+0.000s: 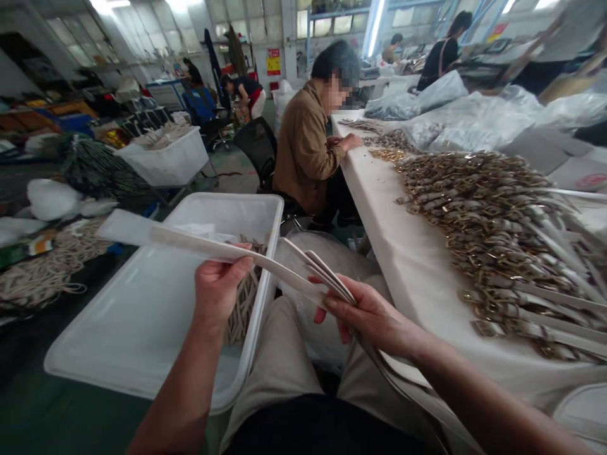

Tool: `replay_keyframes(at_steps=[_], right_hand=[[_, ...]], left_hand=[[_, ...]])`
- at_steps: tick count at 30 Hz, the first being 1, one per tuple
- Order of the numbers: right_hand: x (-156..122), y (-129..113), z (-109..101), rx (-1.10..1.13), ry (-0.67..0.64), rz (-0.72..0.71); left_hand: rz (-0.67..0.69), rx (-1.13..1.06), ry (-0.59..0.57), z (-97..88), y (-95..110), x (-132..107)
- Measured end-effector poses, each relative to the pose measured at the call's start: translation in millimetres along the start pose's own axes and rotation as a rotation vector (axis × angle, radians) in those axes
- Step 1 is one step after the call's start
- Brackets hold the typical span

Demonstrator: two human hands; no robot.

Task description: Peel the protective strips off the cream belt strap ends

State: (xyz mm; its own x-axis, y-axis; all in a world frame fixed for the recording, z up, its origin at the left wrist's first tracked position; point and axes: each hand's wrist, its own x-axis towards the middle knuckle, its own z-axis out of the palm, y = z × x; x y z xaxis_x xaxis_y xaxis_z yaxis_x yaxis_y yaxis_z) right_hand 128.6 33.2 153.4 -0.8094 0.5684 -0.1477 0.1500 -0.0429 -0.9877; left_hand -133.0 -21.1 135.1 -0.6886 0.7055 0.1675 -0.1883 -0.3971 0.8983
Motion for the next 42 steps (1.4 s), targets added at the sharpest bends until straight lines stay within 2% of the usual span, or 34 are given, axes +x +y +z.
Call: replay_keyframes(at_steps=[3, 5, 7, 9, 12, 15, 18, 20, 24, 26, 31, 34, 36, 37, 42], right_hand=[[5, 10, 5, -0.086, -0.005, 0.028], [7, 22, 6, -0.182, -0.004, 0.068], [11, 35, 9, -0.259, -0.018, 0.107], [16, 45, 16, -0.309, -0.043, 0.139], [24, 53, 26, -0.309, -0.061, 0.177], [22, 51, 23, -0.245, -0.096, 0.195], [12, 42, 11, -0.205, -0.140, 0.191], [8, 41, 8, -0.241, -0.135, 0.181], [14, 51, 15, -0.302, -0.070, 0.171], [14, 55, 16, -0.262, -0.064, 0.189], [1, 50, 5, -0.244, -0.090, 0.217], [3, 51, 7, -0.315, -0.053, 0.193], [5, 53, 8, -0.302, -0.033, 0.189], [5, 53, 7, -0.274, -0.036, 0.195], [-9, 51, -2, -0.173, -0.067, 0.229]], left_hand=[[-0.263, -0.076, 0.073, -16.5, -20, -12], [-0.456, -0.124, 0.109, -28.2, -43, -30], [-0.592, -0.173, 0.136, -35.2, -64, -55], [-0.696, -0.219, 0.131, -34.5, -79, -80], [-0.796, -0.281, 0.037, -24.9, -91, -105], [-0.803, -0.297, -0.009, -21.2, -94, -106], [-0.787, -0.284, 0.072, -24.5, -94, -100], [-0.797, -0.283, 0.074, -22.1, -94, -101], [-0.846, -0.333, -0.095, -4.9, -94, -114], [-0.850, -0.331, -0.122, -2.0, -94, -116], [-0.819, -0.276, 0.046, -12.8, -96, -107], [-0.858, -0.317, -0.059, -5.7, -98, -114], [-0.875, -0.342, -0.144, 0.2, -98, -118], [-0.875, -0.343, -0.150, 0.9, -98, -118], [-0.845, -0.287, 0.035, -11.7, -95, -106]])
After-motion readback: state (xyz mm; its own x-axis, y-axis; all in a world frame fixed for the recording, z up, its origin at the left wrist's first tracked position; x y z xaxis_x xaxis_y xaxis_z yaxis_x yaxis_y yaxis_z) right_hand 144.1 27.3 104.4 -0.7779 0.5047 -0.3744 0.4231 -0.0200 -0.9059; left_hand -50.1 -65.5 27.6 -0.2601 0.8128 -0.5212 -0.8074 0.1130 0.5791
